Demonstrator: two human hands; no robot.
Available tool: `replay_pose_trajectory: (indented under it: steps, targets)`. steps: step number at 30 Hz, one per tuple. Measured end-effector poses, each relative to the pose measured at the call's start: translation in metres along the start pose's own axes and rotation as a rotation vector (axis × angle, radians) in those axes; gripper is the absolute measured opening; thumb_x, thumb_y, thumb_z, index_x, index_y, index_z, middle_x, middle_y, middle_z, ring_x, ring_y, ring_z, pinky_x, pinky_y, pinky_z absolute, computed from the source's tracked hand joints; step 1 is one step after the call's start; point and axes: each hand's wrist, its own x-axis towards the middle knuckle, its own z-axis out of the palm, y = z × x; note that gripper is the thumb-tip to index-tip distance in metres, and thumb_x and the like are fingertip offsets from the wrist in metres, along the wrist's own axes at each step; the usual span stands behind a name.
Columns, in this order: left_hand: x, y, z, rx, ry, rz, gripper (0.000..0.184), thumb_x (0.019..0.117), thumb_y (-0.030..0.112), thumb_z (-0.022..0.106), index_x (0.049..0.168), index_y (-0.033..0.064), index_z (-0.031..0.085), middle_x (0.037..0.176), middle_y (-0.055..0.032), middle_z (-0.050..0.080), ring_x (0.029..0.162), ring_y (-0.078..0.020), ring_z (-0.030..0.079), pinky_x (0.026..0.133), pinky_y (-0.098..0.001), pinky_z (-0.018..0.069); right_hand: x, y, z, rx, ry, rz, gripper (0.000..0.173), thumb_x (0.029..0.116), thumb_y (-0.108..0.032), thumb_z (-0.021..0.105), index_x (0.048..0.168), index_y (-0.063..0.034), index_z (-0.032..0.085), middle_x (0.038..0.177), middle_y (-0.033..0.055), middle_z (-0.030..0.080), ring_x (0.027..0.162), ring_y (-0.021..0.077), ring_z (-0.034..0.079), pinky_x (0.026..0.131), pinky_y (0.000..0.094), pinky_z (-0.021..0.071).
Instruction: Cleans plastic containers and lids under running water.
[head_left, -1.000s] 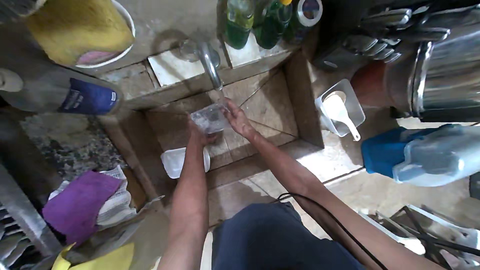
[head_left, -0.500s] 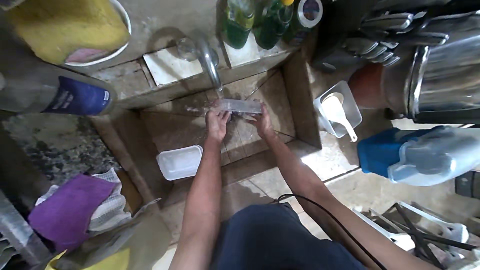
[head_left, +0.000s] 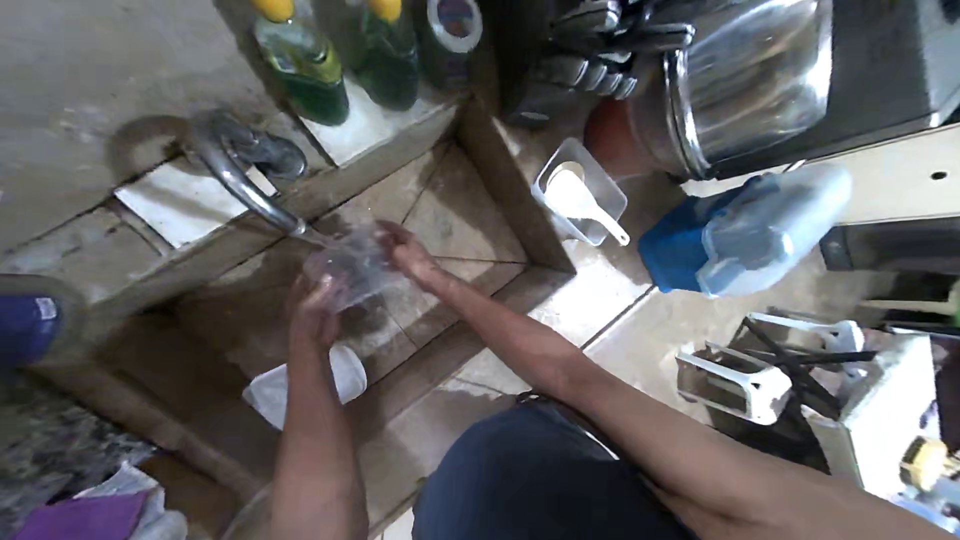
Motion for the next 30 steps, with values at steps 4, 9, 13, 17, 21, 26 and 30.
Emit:
replay_pose_trajectory:
  steps: [4, 9, 13, 17, 21, 26, 30]
  targets:
    - [0.006, -0.003, 0.021, 0.419, -0.104, 0.188, 0.073, 0.0897, 0.001, 0.073, 0.154, -0.0001, 0.039, 0.135, -0.0177, 0.061, 0.120, -0.0202, 0.063, 0.103, -0.0367, 0.0536, -0.007, 0.034, -0.048, -0.018, 0.147, 0.238, 0.042, 0.1089, -0.035, 0.046, 0.143, -0.0136, 0.058, 0.133, 0.0131, 0.065, 0.115, 0.0297, 0.063, 0.088, 0.0542, 0.0536]
    - [0.005, 0.001, 0.026, 0.608, -0.163, 0.302, 0.060, 0.0860, 0.000, 0.076, 0.142, 0.0040, 0.057, 0.146, -0.0140, 0.057, 0.136, -0.0221, 0.053, 0.116, -0.0417, 0.0440, -0.006, 0.051, -0.059, 0.515, 0.106, 0.249, 0.047, 0.1088, -0.041, 0.038, 0.144, -0.0134, 0.052, 0.142, 0.0127, 0.057, 0.130, 0.0349, 0.055, 0.097, 0.0655, 0.0507]
    - [0.003, -0.004, -0.015, 0.378, 0.045, 0.345, 0.056, 0.0798, -0.004, 0.067, 0.135, 0.0009, 0.055, 0.140, -0.0128, 0.058, 0.126, -0.0196, 0.057, 0.104, -0.0390, 0.0513, -0.010, 0.047, -0.025, 0.266, -0.052, -0.110, 0.031, 0.1063, -0.015, 0.052, 0.131, 0.0010, 0.062, 0.132, 0.0153, 0.064, 0.119, 0.0252, 0.063, 0.099, 0.0456, 0.0550]
    - [0.000, 0.009, -0.025, 0.124, 0.138, 0.138, 0.073, 0.0847, -0.009, 0.057, 0.152, 0.0144, 0.039, 0.137, -0.0103, 0.056, 0.109, -0.0211, 0.065, 0.086, -0.0425, 0.0604, -0.012, 0.045, -0.005, -0.172, -0.237, -0.525, 0.020, 0.0937, -0.005, 0.072, 0.111, 0.0045, 0.071, 0.114, 0.0160, 0.071, 0.098, 0.0197, 0.070, 0.087, 0.0356, 0.0604]
    - [-0.002, 0.017, -0.009, -0.059, 0.116, 0.032, 0.066, 0.0935, 0.008, 0.042, 0.156, 0.0269, 0.031, 0.141, -0.0156, 0.055, 0.117, -0.0374, 0.062, 0.087, -0.0625, 0.0562, -0.017, 0.036, -0.010, -0.118, -0.284, -0.390, 0.020, 0.1003, -0.005, 0.062, 0.115, 0.0067, 0.067, 0.111, 0.0164, 0.070, 0.095, 0.0201, 0.070, 0.084, 0.0379, 0.0605]
    - [-0.015, 0.032, 0.018, 0.762, 0.225, 0.167, 0.074, 0.0897, 0.043, 0.077, 0.153, 0.0196, 0.048, 0.156, -0.0151, 0.047, 0.138, -0.0306, 0.051, 0.109, -0.0531, 0.0479, -0.015, 0.056, -0.021, 0.176, -0.205, 0.117, 0.032, 0.1085, -0.014, 0.044, 0.134, 0.0013, 0.055, 0.120, 0.0156, 0.064, 0.101, 0.0217, 0.065, 0.082, 0.0409, 0.0583]
    - [-0.049, 0.037, 0.020, 0.917, 0.216, 0.356, 0.072, 0.0847, 0.039, 0.081, 0.147, 0.0207, 0.051, 0.154, -0.0165, 0.045, 0.137, -0.0356, 0.050, 0.105, -0.0586, 0.0479, -0.031, 0.052, -0.021, -0.065, -0.236, -0.159, 0.026, 0.1058, -0.007, 0.052, 0.123, 0.0074, 0.065, 0.129, 0.0184, 0.066, 0.118, 0.0221, 0.063, 0.102, 0.0403, 0.0524]
